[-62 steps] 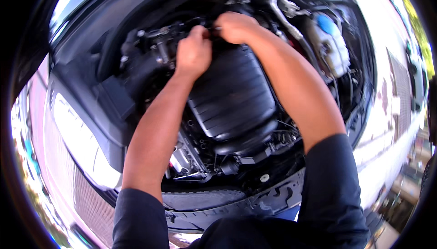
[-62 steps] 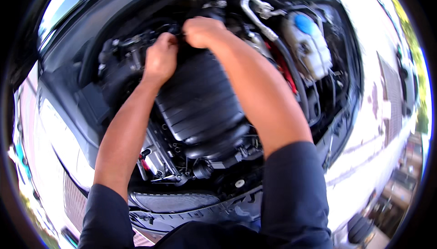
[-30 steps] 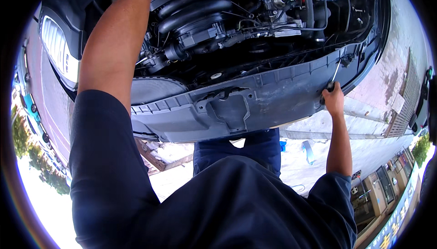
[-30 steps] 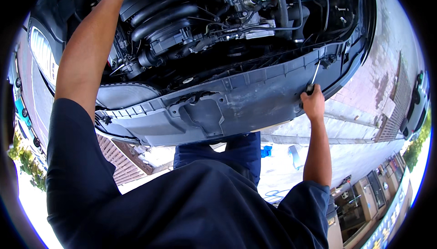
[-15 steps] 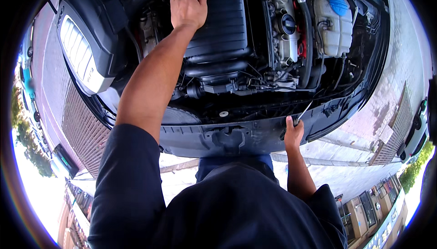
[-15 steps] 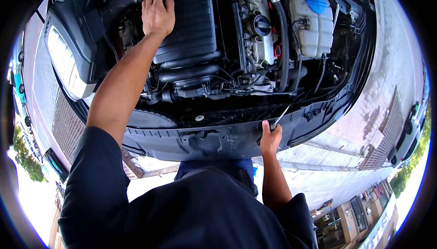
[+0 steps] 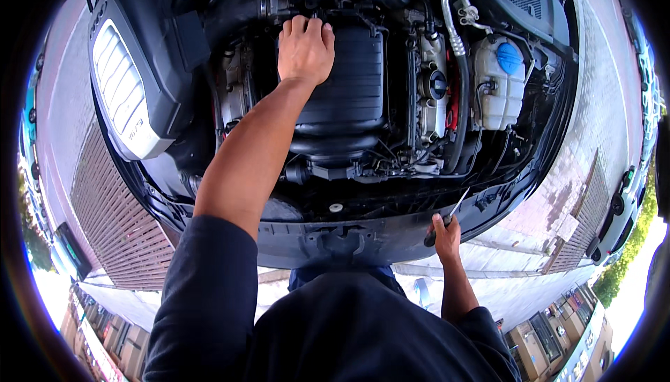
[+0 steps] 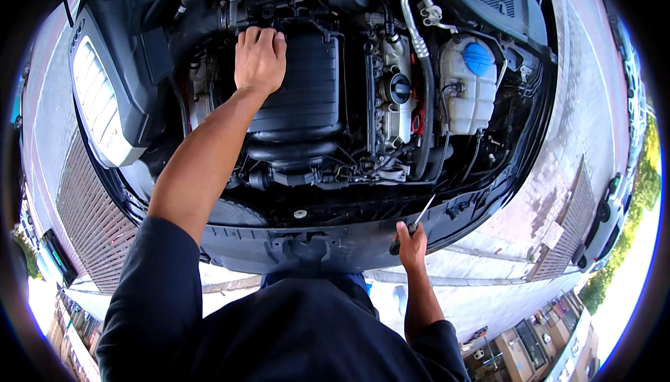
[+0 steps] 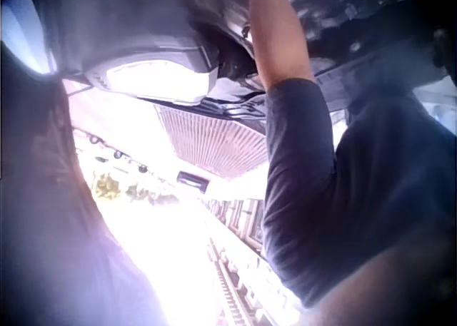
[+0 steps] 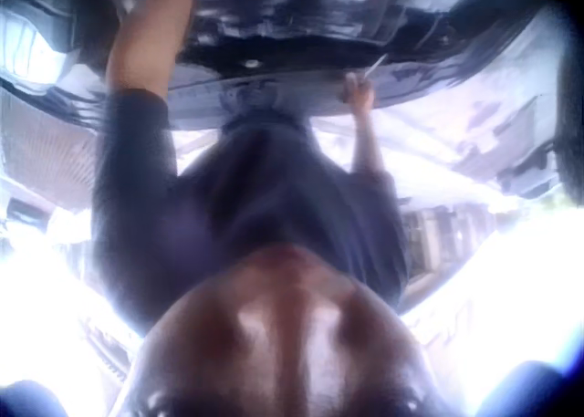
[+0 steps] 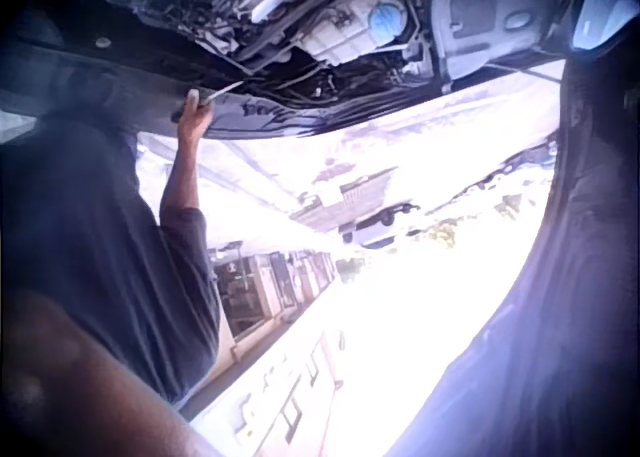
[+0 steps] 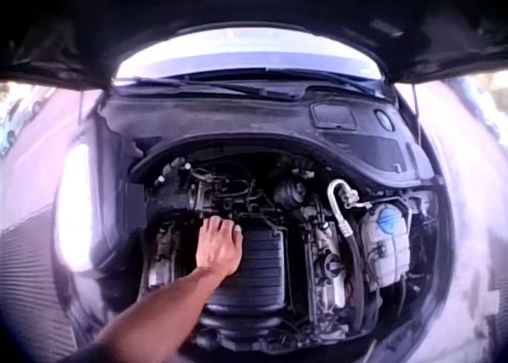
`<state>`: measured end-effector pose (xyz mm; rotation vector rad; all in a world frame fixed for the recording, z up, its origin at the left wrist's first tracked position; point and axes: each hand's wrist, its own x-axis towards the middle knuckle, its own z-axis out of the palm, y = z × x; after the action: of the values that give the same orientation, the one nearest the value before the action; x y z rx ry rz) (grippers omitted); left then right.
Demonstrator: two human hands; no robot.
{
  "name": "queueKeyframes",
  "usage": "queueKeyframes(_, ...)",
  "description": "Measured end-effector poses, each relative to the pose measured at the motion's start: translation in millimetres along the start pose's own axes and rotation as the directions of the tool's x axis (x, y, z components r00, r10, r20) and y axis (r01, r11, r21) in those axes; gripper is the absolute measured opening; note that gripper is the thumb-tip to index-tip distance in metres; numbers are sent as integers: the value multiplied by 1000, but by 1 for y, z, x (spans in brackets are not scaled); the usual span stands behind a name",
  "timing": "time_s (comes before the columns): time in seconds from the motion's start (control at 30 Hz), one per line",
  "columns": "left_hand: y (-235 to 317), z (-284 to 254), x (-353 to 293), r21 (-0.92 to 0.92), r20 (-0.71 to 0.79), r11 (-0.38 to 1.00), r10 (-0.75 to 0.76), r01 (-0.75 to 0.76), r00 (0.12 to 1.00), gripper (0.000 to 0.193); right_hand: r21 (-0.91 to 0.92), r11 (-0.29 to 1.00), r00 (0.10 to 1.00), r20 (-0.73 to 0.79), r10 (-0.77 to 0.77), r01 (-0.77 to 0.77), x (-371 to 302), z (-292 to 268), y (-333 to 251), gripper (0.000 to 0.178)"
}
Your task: The person removes a black plastic engine component and disconnects an electrical plug from a car engine using a screwdriver and by hand.
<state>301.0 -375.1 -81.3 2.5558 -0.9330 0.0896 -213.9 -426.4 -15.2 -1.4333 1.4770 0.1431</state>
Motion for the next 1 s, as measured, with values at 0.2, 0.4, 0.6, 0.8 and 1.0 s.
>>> queueKeyframes(0.2,5,-1,2,-71,-12,997,-18,17,1000,25,-325,906,962,113,-247,270,63,0,-231,35)
queueKeyframes(0.4,7,-13,2,-107,44,993,-49,53,998,40,-404,557,680,548,-487,725,144,42,-414,58)
queueKeyframes(0.6,8,-15,7,-92,72,995,-32,39,997,40,-576,319,658,644,-391,753,190,76,-484,43)
queueKeyframes(0.8,5,-13,7,-81,81,996,-36,42,996,37,-583,221,621,698,-356,782,208,88,-501,40)
queueKeyframes(1.0,5,-11,10,-82,50,997,-8,12,999,37,-585,477,706,700,-112,656,220,94,-520,38)
